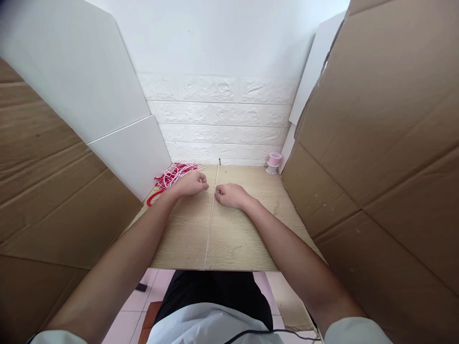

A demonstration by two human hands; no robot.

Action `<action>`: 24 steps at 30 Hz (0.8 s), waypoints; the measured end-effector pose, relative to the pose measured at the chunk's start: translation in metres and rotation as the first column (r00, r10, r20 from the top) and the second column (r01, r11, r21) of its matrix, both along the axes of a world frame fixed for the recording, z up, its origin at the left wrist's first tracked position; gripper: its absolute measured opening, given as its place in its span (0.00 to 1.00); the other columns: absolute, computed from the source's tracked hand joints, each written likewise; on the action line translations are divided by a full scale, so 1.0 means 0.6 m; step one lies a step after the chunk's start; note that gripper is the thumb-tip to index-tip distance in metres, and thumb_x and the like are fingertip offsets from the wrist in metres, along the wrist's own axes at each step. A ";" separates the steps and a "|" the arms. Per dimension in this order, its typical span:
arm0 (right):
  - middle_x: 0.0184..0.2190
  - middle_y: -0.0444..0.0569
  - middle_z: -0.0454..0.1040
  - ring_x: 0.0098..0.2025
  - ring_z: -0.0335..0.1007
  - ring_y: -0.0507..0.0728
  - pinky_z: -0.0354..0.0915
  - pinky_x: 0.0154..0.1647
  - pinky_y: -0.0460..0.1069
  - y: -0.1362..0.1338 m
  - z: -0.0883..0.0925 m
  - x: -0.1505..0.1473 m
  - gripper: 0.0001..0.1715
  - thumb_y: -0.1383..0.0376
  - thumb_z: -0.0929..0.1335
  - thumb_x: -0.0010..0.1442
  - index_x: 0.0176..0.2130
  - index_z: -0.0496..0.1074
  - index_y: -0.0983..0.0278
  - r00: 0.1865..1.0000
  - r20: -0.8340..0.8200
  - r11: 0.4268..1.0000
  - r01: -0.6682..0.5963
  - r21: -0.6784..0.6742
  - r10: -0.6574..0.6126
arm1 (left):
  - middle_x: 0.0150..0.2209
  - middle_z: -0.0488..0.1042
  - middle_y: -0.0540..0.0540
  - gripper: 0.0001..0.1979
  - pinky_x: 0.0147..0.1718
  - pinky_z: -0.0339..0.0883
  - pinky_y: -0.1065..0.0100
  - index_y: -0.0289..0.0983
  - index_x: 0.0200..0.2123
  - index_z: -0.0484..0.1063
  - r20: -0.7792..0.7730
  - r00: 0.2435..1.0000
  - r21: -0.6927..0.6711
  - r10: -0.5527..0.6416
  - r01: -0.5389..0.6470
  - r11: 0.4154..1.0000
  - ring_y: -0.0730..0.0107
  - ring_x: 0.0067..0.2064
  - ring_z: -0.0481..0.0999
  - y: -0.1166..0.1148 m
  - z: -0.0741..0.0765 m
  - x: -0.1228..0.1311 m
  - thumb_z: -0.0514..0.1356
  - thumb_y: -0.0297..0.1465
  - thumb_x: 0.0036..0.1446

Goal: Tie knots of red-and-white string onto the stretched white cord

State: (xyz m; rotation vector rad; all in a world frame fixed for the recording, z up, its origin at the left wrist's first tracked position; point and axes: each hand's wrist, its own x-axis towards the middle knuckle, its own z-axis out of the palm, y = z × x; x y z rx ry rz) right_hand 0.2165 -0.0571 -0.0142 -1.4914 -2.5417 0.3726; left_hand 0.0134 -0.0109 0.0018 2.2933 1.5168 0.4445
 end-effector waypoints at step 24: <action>0.26 0.46 0.71 0.28 0.61 0.52 0.51 0.31 0.46 0.004 -0.005 0.005 0.14 0.63 0.61 0.66 0.31 0.70 0.64 0.965 -0.236 0.993 -0.104 0.053 0.113 | 0.19 0.59 0.53 0.13 0.16 0.36 0.71 0.35 0.22 0.66 0.763 0.594 -0.450 0.254 0.206 0.869 0.83 0.18 0.49 0.008 0.016 -0.002 0.68 0.34 0.46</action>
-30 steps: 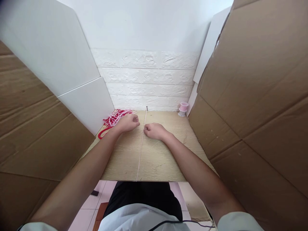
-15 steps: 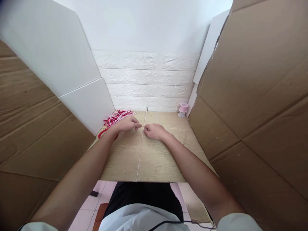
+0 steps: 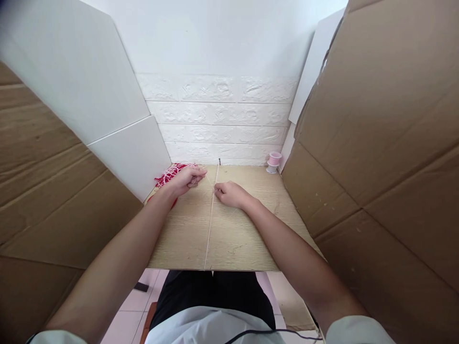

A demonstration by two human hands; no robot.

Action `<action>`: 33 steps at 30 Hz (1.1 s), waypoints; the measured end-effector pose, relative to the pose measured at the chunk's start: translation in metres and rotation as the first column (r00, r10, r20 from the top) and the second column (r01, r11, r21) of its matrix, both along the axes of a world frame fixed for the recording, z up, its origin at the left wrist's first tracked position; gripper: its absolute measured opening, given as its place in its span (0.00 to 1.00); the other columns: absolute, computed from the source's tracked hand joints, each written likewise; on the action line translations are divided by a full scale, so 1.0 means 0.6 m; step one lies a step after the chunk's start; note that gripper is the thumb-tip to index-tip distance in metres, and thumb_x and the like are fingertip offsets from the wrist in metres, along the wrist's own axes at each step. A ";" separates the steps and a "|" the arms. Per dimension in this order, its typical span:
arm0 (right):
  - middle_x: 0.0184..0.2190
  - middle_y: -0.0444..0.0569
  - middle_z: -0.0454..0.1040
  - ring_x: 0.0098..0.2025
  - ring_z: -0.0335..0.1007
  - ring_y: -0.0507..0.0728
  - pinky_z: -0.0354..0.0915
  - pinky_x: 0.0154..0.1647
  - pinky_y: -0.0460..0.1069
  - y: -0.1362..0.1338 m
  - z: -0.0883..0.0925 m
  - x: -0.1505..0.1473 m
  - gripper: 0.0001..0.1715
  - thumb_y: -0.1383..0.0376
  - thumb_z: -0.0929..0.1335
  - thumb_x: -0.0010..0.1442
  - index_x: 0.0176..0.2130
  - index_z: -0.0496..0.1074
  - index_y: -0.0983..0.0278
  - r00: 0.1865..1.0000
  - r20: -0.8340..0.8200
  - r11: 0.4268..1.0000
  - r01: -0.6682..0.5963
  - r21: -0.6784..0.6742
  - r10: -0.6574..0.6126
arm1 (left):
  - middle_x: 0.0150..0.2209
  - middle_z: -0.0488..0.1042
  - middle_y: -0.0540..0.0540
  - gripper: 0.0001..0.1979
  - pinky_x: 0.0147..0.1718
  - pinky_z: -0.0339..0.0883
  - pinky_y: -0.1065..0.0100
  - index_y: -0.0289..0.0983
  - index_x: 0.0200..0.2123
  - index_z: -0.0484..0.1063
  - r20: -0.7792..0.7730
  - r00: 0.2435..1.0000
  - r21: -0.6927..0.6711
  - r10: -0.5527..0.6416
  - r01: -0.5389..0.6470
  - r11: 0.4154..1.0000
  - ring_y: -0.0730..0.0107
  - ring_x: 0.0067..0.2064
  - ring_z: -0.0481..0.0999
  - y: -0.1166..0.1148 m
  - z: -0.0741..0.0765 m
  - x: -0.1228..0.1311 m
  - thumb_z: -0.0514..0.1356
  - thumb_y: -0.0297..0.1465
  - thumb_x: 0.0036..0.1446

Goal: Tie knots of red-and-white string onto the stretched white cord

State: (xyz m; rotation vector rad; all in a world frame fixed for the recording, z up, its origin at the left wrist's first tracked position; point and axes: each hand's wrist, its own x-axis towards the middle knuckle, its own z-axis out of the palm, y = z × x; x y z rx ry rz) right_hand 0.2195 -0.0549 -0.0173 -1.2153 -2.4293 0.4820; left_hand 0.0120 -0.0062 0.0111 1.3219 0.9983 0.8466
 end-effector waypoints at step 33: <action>0.32 0.48 0.74 0.36 0.67 0.55 0.56 0.46 0.49 -0.003 0.001 -0.010 0.15 0.73 0.63 0.57 0.44 0.72 0.66 0.994 -0.091 0.967 -0.029 0.253 0.054 | 0.19 0.67 0.51 0.08 0.28 0.68 0.70 0.34 0.25 0.67 0.211 0.976 -0.243 0.045 0.008 0.970 0.75 0.22 0.71 -0.009 0.011 0.014 0.62 0.27 0.53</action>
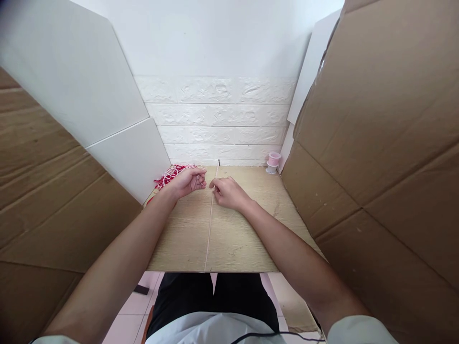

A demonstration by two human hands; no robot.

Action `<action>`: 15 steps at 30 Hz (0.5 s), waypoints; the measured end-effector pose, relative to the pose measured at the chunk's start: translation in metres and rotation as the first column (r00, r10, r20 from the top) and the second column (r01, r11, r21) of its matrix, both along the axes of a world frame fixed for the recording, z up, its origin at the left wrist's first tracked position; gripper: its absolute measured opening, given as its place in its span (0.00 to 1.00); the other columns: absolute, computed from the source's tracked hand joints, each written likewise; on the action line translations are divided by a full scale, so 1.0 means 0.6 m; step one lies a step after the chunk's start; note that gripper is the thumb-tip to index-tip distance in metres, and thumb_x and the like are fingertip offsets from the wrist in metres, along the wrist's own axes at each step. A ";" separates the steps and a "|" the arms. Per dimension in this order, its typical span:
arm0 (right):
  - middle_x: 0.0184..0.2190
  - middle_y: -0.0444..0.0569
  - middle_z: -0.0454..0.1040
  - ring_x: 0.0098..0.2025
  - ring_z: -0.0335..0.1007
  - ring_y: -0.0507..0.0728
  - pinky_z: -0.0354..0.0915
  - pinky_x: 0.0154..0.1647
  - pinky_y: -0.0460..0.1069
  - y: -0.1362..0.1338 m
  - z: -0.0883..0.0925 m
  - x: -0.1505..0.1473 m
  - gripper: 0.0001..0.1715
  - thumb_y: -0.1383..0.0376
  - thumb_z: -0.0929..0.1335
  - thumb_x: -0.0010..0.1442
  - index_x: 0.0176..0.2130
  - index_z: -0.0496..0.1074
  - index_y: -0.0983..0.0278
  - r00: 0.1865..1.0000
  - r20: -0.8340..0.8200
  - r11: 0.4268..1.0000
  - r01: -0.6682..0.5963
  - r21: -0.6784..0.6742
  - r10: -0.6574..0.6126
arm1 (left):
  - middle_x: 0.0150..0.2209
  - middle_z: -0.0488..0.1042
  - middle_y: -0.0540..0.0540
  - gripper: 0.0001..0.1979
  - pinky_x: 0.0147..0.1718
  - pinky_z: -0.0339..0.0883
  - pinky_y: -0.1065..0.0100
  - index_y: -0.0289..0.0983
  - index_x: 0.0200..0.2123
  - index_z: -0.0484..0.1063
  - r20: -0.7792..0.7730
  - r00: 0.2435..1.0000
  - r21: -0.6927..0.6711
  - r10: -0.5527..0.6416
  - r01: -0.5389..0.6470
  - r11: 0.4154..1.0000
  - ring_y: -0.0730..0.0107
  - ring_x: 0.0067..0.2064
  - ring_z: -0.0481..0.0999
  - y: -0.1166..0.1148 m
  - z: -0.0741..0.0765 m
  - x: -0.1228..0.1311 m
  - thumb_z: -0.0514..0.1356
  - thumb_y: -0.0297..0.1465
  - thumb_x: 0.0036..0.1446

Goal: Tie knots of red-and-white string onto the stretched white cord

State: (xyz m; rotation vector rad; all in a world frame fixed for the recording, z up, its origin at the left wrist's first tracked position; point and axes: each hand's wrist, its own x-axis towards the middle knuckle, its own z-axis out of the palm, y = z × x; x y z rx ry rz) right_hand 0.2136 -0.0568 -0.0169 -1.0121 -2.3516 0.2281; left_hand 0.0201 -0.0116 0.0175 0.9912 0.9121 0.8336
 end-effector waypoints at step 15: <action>0.38 0.46 0.66 0.37 0.62 0.53 0.59 0.38 0.46 0.025 -0.033 0.015 0.33 0.74 0.66 0.48 0.55 0.65 0.65 0.985 -0.135 0.962 0.072 -0.262 -0.110 | 0.16 0.51 0.58 0.12 0.17 0.48 0.72 0.38 0.25 0.63 -0.253 0.967 0.108 0.023 0.004 0.994 0.79 0.16 0.52 0.007 -0.015 -0.007 0.65 0.35 0.47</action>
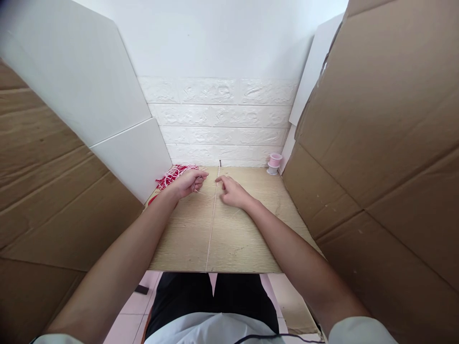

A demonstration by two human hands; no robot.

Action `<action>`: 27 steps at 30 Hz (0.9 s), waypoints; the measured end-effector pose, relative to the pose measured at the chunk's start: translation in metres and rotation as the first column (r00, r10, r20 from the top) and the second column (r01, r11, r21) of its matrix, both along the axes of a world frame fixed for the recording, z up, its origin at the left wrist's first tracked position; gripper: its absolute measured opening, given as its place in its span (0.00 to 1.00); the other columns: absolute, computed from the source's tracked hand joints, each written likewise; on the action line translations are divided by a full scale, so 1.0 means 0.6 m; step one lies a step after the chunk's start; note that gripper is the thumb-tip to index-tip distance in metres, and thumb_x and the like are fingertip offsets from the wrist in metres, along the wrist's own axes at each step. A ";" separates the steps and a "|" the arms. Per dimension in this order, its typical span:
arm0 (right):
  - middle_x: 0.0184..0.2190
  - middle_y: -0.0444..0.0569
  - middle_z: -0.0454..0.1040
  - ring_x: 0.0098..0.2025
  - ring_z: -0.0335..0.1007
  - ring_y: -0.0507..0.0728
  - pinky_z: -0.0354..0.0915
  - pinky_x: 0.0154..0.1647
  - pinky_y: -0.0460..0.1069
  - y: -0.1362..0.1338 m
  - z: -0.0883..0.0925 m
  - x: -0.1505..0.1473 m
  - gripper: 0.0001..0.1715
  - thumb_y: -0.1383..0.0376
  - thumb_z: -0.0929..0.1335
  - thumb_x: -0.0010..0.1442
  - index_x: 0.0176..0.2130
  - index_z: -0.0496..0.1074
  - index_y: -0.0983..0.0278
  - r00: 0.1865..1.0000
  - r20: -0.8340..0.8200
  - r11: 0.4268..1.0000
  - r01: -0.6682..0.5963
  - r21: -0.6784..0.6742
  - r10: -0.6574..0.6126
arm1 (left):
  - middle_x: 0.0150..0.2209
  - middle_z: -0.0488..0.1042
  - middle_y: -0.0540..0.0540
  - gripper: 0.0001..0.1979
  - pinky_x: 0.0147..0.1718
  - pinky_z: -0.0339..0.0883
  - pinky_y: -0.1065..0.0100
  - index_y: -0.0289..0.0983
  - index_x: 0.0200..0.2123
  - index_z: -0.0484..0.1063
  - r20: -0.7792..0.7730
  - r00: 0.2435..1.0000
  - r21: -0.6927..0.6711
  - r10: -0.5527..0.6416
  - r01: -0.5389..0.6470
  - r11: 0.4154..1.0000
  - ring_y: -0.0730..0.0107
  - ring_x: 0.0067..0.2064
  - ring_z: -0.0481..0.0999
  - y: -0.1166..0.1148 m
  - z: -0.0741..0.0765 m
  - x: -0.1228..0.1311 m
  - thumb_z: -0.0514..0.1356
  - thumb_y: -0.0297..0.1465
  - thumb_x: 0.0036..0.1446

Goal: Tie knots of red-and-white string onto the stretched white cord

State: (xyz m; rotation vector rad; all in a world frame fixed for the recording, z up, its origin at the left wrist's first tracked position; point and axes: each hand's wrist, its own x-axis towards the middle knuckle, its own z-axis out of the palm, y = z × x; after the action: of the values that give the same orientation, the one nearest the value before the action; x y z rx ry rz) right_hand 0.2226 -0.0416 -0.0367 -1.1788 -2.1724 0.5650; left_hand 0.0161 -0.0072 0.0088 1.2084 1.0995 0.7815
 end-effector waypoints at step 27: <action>0.21 0.42 0.66 0.24 0.57 0.50 0.52 0.27 0.45 0.009 0.024 0.041 0.06 0.64 0.64 0.50 0.24 0.62 0.63 0.989 -0.141 0.946 -0.094 -0.309 0.052 | 0.23 0.74 0.44 0.08 0.30 0.57 0.67 0.38 0.19 0.71 -0.736 0.623 0.496 0.267 0.227 0.838 0.64 0.27 0.69 0.003 -0.030 -0.006 0.61 0.34 0.47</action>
State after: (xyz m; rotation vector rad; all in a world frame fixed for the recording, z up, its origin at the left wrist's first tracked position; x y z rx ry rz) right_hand 0.2471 -0.0362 -0.0222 -1.1872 -2.0703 1.0244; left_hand 0.0126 -0.0054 -0.0094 2.1796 1.6675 0.5837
